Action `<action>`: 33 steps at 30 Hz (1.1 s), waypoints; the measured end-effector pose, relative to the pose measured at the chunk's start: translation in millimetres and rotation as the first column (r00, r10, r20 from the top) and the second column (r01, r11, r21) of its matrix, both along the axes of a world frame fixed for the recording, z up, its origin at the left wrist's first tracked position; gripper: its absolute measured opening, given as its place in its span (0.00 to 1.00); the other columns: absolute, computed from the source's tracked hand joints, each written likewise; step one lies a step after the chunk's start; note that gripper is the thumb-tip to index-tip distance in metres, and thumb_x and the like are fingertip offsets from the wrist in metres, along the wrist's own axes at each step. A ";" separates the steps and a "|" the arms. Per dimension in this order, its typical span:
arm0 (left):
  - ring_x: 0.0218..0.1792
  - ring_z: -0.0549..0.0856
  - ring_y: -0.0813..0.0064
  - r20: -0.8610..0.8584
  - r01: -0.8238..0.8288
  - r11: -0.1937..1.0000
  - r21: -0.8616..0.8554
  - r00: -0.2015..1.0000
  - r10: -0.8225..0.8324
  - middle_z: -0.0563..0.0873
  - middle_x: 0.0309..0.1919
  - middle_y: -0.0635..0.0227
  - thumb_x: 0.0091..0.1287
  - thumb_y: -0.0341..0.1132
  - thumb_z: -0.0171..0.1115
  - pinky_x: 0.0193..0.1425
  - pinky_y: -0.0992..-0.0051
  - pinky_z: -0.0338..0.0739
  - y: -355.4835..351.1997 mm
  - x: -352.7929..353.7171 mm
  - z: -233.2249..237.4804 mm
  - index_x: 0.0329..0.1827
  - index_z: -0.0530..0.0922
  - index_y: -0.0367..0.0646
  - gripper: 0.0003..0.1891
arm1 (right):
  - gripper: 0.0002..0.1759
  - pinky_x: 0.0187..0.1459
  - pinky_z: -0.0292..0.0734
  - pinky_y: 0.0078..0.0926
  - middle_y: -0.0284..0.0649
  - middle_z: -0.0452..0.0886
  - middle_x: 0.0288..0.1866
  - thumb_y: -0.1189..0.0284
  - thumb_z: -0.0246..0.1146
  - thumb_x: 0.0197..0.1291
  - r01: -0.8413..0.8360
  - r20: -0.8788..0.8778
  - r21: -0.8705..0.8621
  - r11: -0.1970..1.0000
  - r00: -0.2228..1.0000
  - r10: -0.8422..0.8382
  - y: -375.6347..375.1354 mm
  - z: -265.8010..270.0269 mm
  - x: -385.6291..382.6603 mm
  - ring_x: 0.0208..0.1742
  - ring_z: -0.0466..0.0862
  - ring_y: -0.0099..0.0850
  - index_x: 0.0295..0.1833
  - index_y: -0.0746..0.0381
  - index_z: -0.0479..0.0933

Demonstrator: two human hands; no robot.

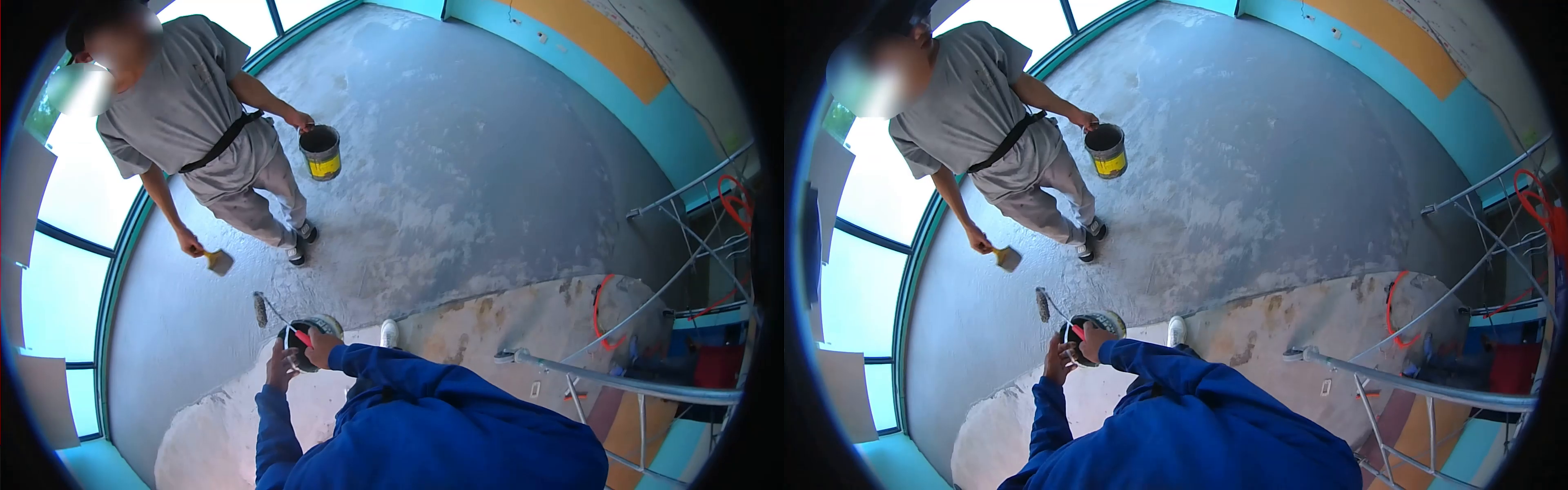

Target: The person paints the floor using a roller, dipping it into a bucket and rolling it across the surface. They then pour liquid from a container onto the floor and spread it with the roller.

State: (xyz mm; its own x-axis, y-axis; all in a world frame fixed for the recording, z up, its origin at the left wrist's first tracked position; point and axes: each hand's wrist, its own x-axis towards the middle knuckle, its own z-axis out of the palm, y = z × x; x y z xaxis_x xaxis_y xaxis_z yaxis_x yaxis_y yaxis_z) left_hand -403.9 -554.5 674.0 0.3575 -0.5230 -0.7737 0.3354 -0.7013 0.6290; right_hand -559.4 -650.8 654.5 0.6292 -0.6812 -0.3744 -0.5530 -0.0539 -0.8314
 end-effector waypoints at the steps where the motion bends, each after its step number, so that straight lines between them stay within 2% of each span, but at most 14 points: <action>1: 0.37 0.78 0.75 -0.013 -0.007 1.000 -0.008 1.000 0.007 0.79 0.36 0.68 0.58 0.73 0.52 0.39 0.73 0.71 0.0 -4.7 -0.1 0.50 0.78 0.38 0.41 | 0.23 0.45 0.76 0.51 0.61 0.82 0.38 0.63 0.57 0.57 -0.062 -0.012 0.039 0.997 0.998 0.063 4.7 10.5 3.4 0.40 0.82 0.58 0.52 0.67 0.63; 3: 0.33 0.81 0.76 -0.050 -0.034 0.999 -0.032 0.998 0.032 0.82 0.32 0.71 0.61 0.70 0.52 0.36 0.74 0.73 6.9 -5.0 -12.2 0.47 0.79 0.44 0.35 | 0.23 0.48 0.77 0.48 0.59 0.82 0.42 0.64 0.57 0.58 -0.121 -0.021 0.062 0.991 0.992 0.123 15.4 30.5 8.2 0.44 0.83 0.55 0.53 0.68 0.63; 6: 0.37 0.82 0.76 -0.052 -0.019 0.983 -0.184 0.999 0.009 0.84 0.36 0.68 0.70 0.59 0.50 0.41 0.73 0.77 23.6 -12.0 -28.4 0.48 0.78 0.41 0.27 | 0.23 0.49 0.78 0.47 0.56 0.82 0.45 0.63 0.58 0.59 -0.167 -0.030 -0.009 0.986 0.986 0.167 47.4 24.7 15.6 0.47 0.83 0.52 0.53 0.67 0.64; 7: 0.42 0.83 0.76 0.095 0.090 0.977 -0.194 0.993 -0.073 0.84 0.40 0.67 0.75 0.50 0.47 0.46 0.74 0.78 22.1 -30.2 6.2 0.48 0.78 0.38 0.22 | 0.23 0.49 0.78 0.46 0.56 0.82 0.46 0.63 0.58 0.59 -0.165 -0.034 -0.027 0.986 0.986 0.164 55.8 24.5 17.7 0.48 0.83 0.51 0.54 0.67 0.64; 10: 0.44 0.83 0.74 -0.155 -0.090 0.965 -0.248 0.987 0.053 0.84 0.43 0.67 0.75 0.51 0.46 0.46 0.74 0.78 44.6 -14.5 -39.3 0.51 0.77 0.41 0.22 | 0.23 0.50 0.77 0.45 0.54 0.82 0.47 0.65 0.57 0.58 -0.205 -0.091 -0.064 0.977 0.976 0.199 70.8 22.9 24.5 0.50 0.83 0.50 0.55 0.67 0.67; 11: 0.45 0.83 0.72 0.163 0.131 0.949 -0.286 0.983 -0.087 0.83 0.47 0.65 0.74 0.51 0.47 0.47 0.74 0.79 55.9 -18.2 -38.0 0.55 0.75 0.44 0.21 | 0.22 0.51 0.77 0.45 0.53 0.82 0.48 0.65 0.57 0.58 -0.224 -0.120 -0.075 0.972 0.969 0.214 74.6 21.3 25.7 0.50 0.83 0.49 0.55 0.67 0.68; 12: 0.45 0.83 0.72 0.043 0.012 0.944 -0.329 0.999 0.003 0.83 0.47 0.65 0.74 0.50 0.47 0.46 0.73 0.79 61.7 -12.1 -51.4 0.56 0.74 0.44 0.20 | 0.22 0.51 0.77 0.45 0.54 0.81 0.48 0.64 0.56 0.59 -0.309 -0.145 -0.149 0.939 0.947 0.288 73.2 29.1 23.3 0.49 0.83 0.49 0.54 0.67 0.70; 15: 0.42 0.83 0.72 -0.228 -0.268 0.901 -0.340 0.953 0.197 0.83 0.43 0.65 0.73 0.47 0.48 0.42 0.72 0.79 93.3 7.0 -89.2 0.55 0.74 0.44 0.18 | 0.19 0.49 0.76 0.46 0.54 0.81 0.47 0.61 0.56 0.60 -0.513 -0.162 -0.243 0.823 0.858 0.487 49.5 94.9 1.8 0.44 0.83 0.51 0.48 0.66 0.75; 17: 0.35 0.83 0.73 -0.271 -0.339 0.895 -0.289 0.926 0.263 0.83 0.35 0.67 0.72 0.45 0.51 0.38 0.72 0.78 116.3 10.4 -75.8 0.52 0.76 0.43 0.16 | 0.19 0.46 0.76 0.47 0.55 0.81 0.43 0.61 0.57 0.60 -0.641 -0.111 -0.257 0.723 0.763 0.637 22.7 208.3 -32.1 0.43 0.83 0.50 0.48 0.66 0.74; 20: 0.33 0.82 0.73 -0.319 -0.428 0.876 -0.222 0.881 0.349 0.82 0.33 0.67 0.72 0.45 0.51 0.37 0.72 0.77 153.0 16.7 -77.2 0.51 0.76 0.43 0.16 | 0.16 0.40 0.78 0.43 0.54 0.80 0.36 0.66 0.57 0.63 -0.652 -0.046 -0.467 0.598 0.693 0.719 11.2 354.7 -73.8 0.39 0.83 0.50 0.44 0.70 0.72; 21: 0.33 0.82 0.72 -0.333 -0.445 0.873 -0.202 0.869 0.366 0.82 0.32 0.67 0.71 0.45 0.51 0.36 0.72 0.77 164.7 17.0 -85.2 0.50 0.76 0.43 0.16 | 0.15 0.38 0.78 0.45 0.52 0.80 0.35 0.67 0.57 0.63 -0.549 0.008 -0.640 0.537 0.694 0.720 15.5 384.8 -86.2 0.36 0.84 0.49 0.43 0.70 0.72; 22: 0.32 0.81 0.72 -0.346 -0.453 0.874 -0.175 0.860 0.376 0.82 0.32 0.68 0.71 0.46 0.51 0.35 0.72 0.77 179.3 17.7 -98.5 0.49 0.76 0.44 0.16 | 0.18 0.36 0.78 0.42 0.48 0.81 0.35 0.64 0.62 0.56 -0.478 0.051 -0.722 0.500 0.684 0.728 19.6 408.5 -94.0 0.30 0.82 0.44 0.44 0.67 0.74; 26: 0.30 0.80 0.72 -0.398 -0.453 0.888 -0.081 0.832 0.388 0.80 0.29 0.68 0.71 0.47 0.51 0.33 0.72 0.76 218.7 7.2 -169.9 0.47 0.76 0.44 0.16 | 0.17 0.35 0.77 0.41 0.46 0.81 0.34 0.64 0.62 0.56 -0.444 0.029 -0.769 0.459 0.695 0.719 43.0 440.9 -106.7 0.29 0.82 0.42 0.44 0.67 0.74; 33: 0.26 0.79 0.72 -0.489 -0.421 0.904 -0.080 0.807 0.332 0.78 0.25 0.70 0.70 0.48 0.52 0.29 0.72 0.76 126.8 -20.3 -267.9 0.44 0.77 0.45 0.16 | 0.17 0.32 0.76 0.39 0.45 0.80 0.33 0.65 0.63 0.56 -0.544 -0.166 -0.736 0.403 0.722 0.671 63.4 410.4 -122.4 0.28 0.82 0.40 0.45 0.66 0.74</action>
State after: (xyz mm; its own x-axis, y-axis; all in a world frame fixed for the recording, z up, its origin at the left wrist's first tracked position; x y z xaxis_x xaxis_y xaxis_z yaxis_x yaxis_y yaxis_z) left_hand -424.2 -427.6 406.1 0.1875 -0.5630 -0.8049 0.8266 -0.3523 0.4389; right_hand -681.8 -587.4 1064.8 0.9848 -0.0847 0.1516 -0.0146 -0.9102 -0.4138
